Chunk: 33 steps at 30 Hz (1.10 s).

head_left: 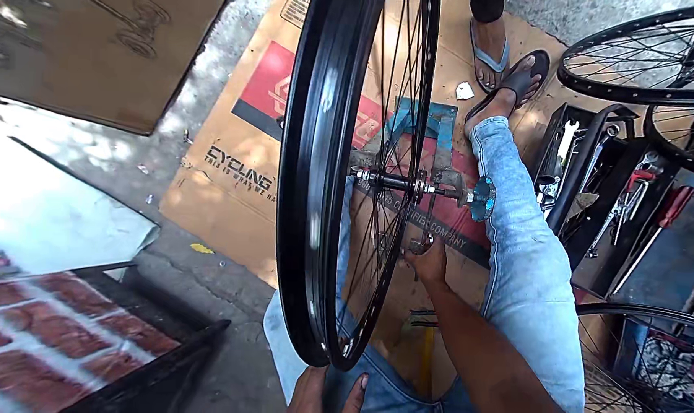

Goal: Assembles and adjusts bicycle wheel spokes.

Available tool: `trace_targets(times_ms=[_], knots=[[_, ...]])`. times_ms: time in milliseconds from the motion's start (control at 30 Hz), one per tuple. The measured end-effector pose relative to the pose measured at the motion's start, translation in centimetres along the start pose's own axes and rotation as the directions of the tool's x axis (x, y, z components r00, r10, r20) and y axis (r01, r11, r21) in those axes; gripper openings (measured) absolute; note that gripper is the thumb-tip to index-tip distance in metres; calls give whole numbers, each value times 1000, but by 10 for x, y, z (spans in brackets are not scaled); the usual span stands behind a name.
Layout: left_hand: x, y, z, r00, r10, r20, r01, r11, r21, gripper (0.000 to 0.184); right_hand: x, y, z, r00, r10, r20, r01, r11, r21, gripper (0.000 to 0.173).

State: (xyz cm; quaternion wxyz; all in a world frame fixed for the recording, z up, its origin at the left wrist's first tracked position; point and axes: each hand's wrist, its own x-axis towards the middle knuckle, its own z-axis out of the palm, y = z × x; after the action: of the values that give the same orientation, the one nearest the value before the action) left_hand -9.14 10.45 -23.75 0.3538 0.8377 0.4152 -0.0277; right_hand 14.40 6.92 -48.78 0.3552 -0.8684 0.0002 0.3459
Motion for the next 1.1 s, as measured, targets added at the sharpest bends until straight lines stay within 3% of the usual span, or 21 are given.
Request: trace_targets(times_ms=[167,400,600,900,1100], knots=[[4,0,-3,1000,-4,19,5,999,-33,65,-2,4,8,999,-10,-46,9,1000,-23,89],[0,-4,-2,999,10,46,-12,999,33,58,5,4,8,1000,8,13,-6,995,-103,85],[2,-3,-1,1000,-1,14,2,1000,-25,71,6,4,7,1000,11,26,-8,991,-134,83],[5,-1,1,1000,10,23,-10,1000,-24,74,10,5,5,998,10,68,-4,996,-90,78],[10,8,4,998,24,-56,-30,992,-122,81,10,4,3,997,-5,83,13,995,-96,77]])
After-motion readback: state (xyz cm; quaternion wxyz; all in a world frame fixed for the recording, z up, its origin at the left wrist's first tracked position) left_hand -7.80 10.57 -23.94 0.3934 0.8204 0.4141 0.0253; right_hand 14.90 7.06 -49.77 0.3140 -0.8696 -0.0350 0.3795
